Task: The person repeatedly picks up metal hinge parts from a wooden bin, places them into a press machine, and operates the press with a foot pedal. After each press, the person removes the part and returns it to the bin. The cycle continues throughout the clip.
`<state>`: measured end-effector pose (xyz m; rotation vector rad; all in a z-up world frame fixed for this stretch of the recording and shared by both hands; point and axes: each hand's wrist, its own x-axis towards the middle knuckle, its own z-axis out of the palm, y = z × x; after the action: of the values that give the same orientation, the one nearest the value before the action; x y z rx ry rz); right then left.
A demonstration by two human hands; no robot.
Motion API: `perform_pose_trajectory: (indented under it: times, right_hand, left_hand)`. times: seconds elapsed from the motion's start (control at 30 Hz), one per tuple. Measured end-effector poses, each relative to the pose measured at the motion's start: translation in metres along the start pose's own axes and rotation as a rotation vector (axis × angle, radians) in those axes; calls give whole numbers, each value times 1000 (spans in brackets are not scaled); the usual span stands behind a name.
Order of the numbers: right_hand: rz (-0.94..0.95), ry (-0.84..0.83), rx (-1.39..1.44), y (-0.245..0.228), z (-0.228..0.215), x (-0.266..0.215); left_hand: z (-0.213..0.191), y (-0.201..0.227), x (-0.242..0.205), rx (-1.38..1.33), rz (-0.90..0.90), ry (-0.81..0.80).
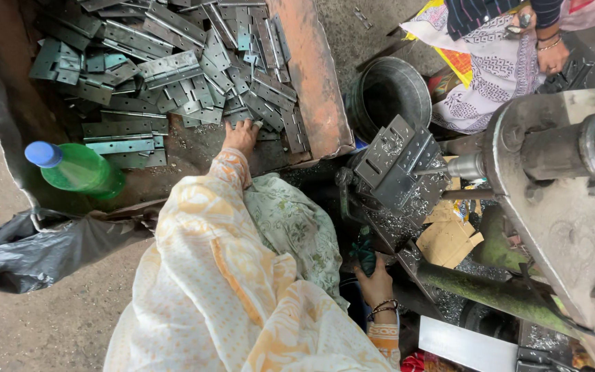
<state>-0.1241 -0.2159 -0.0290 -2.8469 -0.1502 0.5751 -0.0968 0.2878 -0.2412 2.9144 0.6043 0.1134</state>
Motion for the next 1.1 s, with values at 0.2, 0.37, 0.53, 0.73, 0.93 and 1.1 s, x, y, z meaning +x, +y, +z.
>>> perform_pose_trajectory:
  times: [0.2, 0.37, 0.53, 0.73, 0.93, 1.1]
  right_hand:
    - [5, -28, 72, -11, -5, -4]
    - [43, -47, 52, -9, -5, -4]
    - [10, -17, 20, -4, 2, 0]
    - [17, -19, 21, -3, 2, 2]
    - [44, -23, 77, -7, -1, -1]
    - [-10, 24, 111, -8, -1, -4]
  left_hand:
    - [3, -3, 6, 49, 19, 2]
    - [1, -5, 19, 114, 74, -50]
    - [1, -8, 22, 93, 94, -94]
    - [18, 7, 10, 39, -33, 1]
    - [13, 9, -20, -38, -84, -39]
    - [-12, 12, -68, -145, -132, -158]
